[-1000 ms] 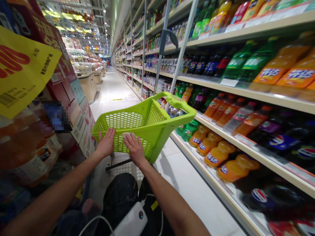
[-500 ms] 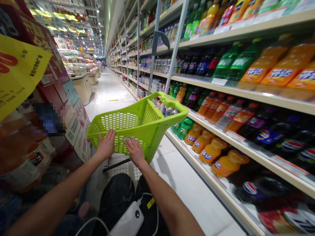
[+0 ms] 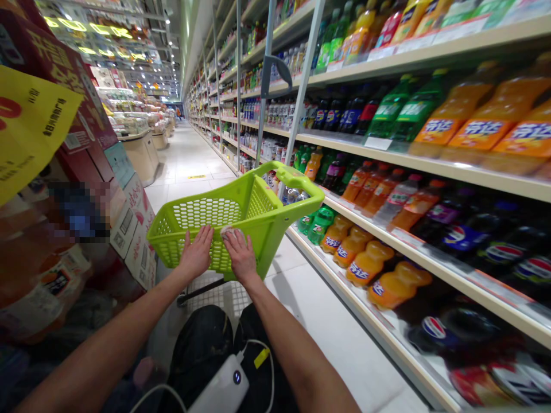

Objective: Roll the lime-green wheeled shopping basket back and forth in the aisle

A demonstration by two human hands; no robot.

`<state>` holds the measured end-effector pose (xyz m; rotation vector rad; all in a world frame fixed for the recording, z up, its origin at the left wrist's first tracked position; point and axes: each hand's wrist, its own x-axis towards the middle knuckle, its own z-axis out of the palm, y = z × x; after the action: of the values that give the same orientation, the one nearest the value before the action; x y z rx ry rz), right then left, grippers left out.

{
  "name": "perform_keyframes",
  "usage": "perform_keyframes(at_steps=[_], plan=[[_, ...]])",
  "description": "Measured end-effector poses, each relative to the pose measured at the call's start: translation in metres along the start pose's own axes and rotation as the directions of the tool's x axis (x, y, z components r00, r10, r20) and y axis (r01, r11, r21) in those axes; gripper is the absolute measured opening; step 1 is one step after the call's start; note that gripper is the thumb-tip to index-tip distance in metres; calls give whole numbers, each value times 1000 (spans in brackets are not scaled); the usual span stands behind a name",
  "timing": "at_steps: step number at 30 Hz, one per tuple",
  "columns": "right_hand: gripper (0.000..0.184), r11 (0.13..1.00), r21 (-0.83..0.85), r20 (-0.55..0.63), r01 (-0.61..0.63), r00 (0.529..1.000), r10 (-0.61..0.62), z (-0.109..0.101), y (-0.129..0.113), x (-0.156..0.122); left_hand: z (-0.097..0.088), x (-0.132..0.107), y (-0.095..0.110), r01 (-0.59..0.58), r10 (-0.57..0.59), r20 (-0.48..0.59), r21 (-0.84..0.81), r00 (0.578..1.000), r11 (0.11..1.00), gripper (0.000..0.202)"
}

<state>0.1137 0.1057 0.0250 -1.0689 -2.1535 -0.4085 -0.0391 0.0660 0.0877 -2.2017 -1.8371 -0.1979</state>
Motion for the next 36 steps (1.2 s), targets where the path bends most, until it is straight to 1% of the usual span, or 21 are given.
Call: perform_keyframes(at_steps=[4,6,8,10,13,15,17,19,22,26,30,34,36], plan=[[43,1000,3,23,-3,1000,3,13,5,-22,-8,1,1,23,-23,39,-3,999,1000,68],[43,1000,9,25,-7,1000,7,13,6,-30,-13,1,1,18,-18,63,1,998,1000,67],[43,1000,12,8,0,1000,-1,9,5,-32,-17,1,2,10,-10,73,7,997,1000,66],[43,1000,11,-42,10,999,-9,-1,5,-28,-20,2,4,10,-11,61,9,998,1000,66],[43,1000,7,-165,0,986,1,-19,9,-12,-22,5,11,-11,11,14,-6,1000,1000,66],[43,1000,-4,-228,-16,973,14,-29,17,0,-23,9,19,-45,44,-8,-22,999,999,66],[42,999,-29,-254,-20,967,12,-34,26,8,-24,14,27,-69,69,-14,-37,998,997,66],[40,998,-66,-248,0,969,-16,-35,36,10,-23,18,34,-84,84,-3,-44,996,995,65],[39,993,-109,-220,37,974,-61,-30,45,4,-23,20,40,-81,82,32,-30,996,996,66],[37,993,-111,-186,34,981,-54,-22,47,-10,-25,18,44,-59,58,39,9,998,998,67],[37,995,-88,-131,35,990,-47,-17,48,-20,-27,18,47,-39,39,33,8,999,999,66],[37,997,-71,-45,42,998,-46,-17,51,-31,-26,19,50,-23,23,8,8,1000,1000,65],[36,997,-62,-30,48,998,-50,-21,51,-34,-25,19,51,-22,22,4,16,1000,1000,66]])
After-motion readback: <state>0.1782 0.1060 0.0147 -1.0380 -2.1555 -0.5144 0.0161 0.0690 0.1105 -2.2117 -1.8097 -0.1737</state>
